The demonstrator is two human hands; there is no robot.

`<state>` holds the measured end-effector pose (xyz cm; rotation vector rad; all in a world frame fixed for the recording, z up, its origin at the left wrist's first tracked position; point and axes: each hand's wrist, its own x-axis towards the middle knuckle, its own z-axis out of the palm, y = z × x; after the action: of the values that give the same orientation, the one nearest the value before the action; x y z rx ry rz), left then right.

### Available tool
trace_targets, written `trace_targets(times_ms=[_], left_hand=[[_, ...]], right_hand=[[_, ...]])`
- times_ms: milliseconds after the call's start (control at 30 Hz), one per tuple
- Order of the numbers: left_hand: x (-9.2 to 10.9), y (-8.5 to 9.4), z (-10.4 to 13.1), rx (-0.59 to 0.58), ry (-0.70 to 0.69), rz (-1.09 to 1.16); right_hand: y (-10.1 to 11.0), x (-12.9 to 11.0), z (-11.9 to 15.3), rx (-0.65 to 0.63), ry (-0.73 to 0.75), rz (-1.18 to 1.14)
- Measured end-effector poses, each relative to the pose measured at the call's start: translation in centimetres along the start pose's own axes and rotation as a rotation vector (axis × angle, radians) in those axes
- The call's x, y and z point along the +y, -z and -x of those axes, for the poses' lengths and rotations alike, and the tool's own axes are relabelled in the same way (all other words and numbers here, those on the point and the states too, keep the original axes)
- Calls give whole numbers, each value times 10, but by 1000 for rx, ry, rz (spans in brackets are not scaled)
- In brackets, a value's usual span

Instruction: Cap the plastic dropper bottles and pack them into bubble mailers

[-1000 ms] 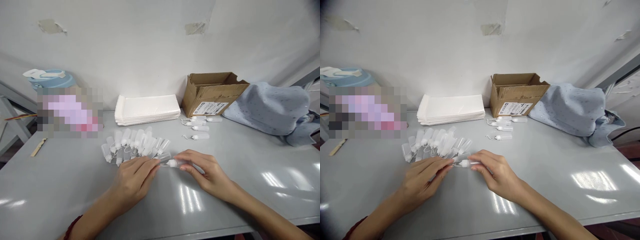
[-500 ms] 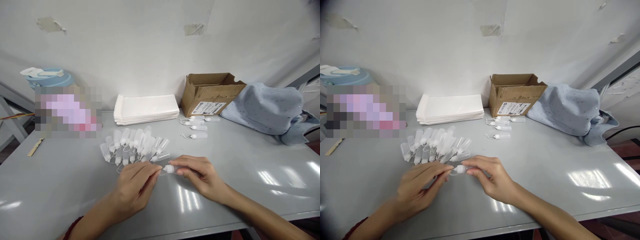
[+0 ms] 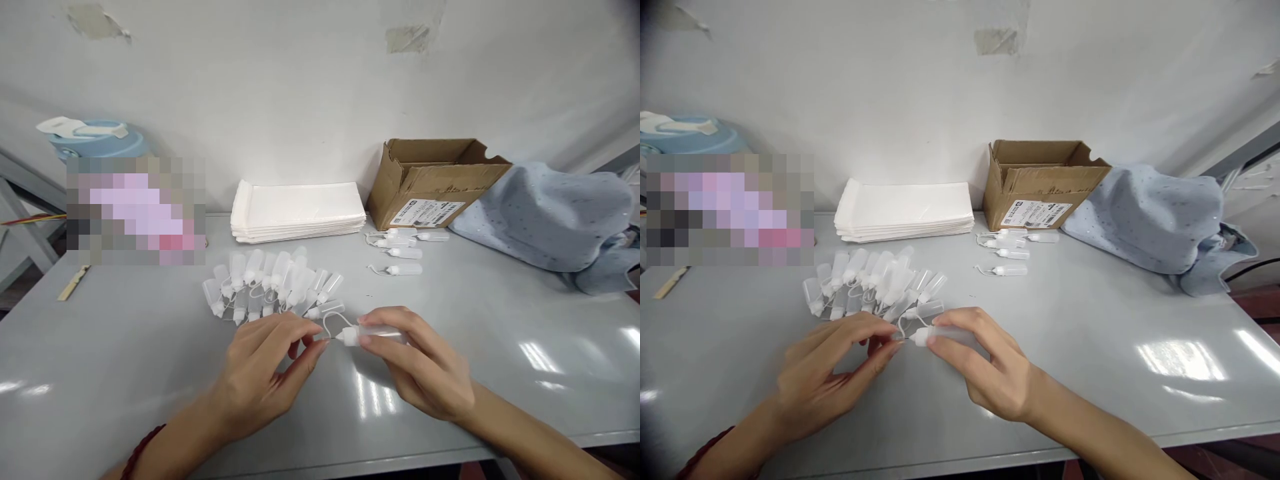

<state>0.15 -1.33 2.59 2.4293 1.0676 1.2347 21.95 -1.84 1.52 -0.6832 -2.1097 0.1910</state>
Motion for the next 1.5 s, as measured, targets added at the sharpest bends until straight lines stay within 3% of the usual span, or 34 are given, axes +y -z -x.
trace_targets(times_ms=[400, 633, 767, 933, 1000, 1100, 1167, 1267, 1500], left_hand=[[-7, -4, 8, -104, -121, -19], [-9, -10, 9, -180, -160, -33], [-17, -3, 5, -172, -216, -181], [-37, 24, -2, -21, -56, -592], [-42, 32, -3, -80, 35, -807], [-44, 39, -1, -321, 123, -946], [-42, 40, 0, -373, 138, -910], [-37, 38, 1, -334, 112, -766], [-22, 12, 4, -355, -94, -470]], right_hand=[[-8, 3, 8, -47, -34, -155], [-6, 5, 7, -138, 23, -25], [0, 13, 4, -267, 4, 35], [16, 48, 8, -329, -285, 384], [24, 66, 12, -380, -310, 508], [35, 87, 20, -401, -337, 536], [39, 94, 24, -412, -355, 533], [40, 99, 27, -435, -384, 528], [39, 94, 21, -472, -412, 406]])
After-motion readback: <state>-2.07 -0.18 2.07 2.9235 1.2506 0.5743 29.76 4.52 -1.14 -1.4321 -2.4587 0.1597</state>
